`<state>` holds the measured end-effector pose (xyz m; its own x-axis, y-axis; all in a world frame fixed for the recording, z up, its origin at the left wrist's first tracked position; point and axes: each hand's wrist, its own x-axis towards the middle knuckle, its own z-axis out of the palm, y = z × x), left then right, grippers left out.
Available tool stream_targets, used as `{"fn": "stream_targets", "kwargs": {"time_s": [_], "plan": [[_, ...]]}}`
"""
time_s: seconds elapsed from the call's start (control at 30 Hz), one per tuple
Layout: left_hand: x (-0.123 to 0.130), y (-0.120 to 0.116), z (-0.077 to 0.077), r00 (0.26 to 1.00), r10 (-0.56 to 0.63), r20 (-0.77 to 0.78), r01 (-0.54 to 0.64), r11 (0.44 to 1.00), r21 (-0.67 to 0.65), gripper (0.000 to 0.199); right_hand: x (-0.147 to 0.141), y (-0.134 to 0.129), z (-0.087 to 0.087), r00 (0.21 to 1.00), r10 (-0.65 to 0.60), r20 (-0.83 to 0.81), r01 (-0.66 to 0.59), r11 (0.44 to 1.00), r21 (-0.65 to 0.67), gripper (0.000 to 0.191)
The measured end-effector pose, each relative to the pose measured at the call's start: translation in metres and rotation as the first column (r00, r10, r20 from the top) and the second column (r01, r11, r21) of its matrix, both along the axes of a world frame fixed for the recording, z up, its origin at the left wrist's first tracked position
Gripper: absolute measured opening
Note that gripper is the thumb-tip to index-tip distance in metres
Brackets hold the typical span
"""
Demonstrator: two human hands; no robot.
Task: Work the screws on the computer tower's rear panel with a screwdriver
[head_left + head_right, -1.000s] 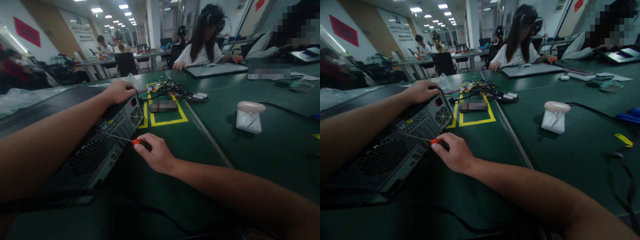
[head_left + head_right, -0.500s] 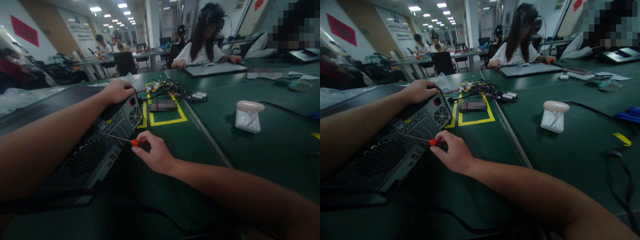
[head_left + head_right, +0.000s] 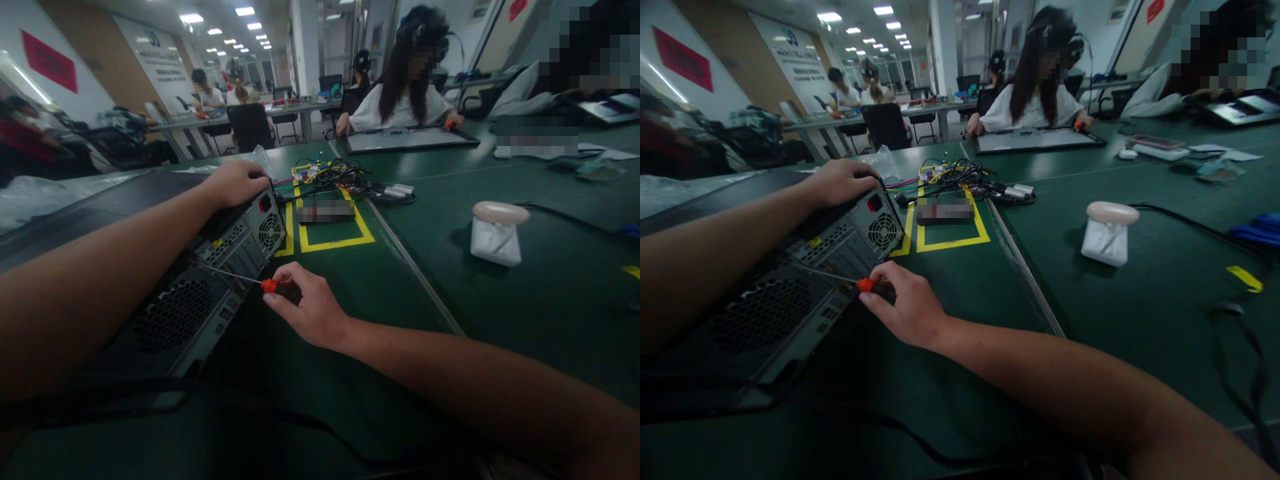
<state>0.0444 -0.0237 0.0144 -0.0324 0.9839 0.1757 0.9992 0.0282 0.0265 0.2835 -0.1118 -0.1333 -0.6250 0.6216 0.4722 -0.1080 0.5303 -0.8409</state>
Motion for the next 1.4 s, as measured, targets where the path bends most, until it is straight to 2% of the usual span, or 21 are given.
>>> {"fn": "stream_targets", "kwargs": {"time_s": [0.37,0.53,0.8,1.07,1.4], "plan": [[-0.0013,-0.0005,-0.0008,1.000,0.012,-0.005,-0.012,1.000,0.008,0.059,-0.0002,0.0000,-0.0007,1.000,0.000,-0.006,0.000,1.000,-0.011,0.021],[-0.0022,-0.0005,-0.0006,1.000,-0.019,0.011,0.019,1.000,0.002,0.061,0.0002,-0.0002,-0.0011,1.000,0.005,-0.022,-0.006,1.000,-0.021,0.023],[-0.0076,0.0054,-0.0030,0.998,0.014,0.056,-0.015,1.000,0.026,0.059,0.0008,0.0026,0.0006,1.000,-0.026,-0.005,0.027,0.998,0.059,0.026],[-0.0059,0.0043,-0.0017,0.999,0.025,0.046,-0.026,1.000,0.014,0.062,0.0004,-0.0006,0.0024,1.000,-0.027,0.001,0.027,1.000,0.008,0.026],[-0.0077,0.0045,-0.0034,0.999,0.001,0.052,-0.003,0.999,0.035,0.061,0.0006,0.0011,0.0029,1.000,-0.020,-0.005,0.020,0.999,0.027,0.017]]}}
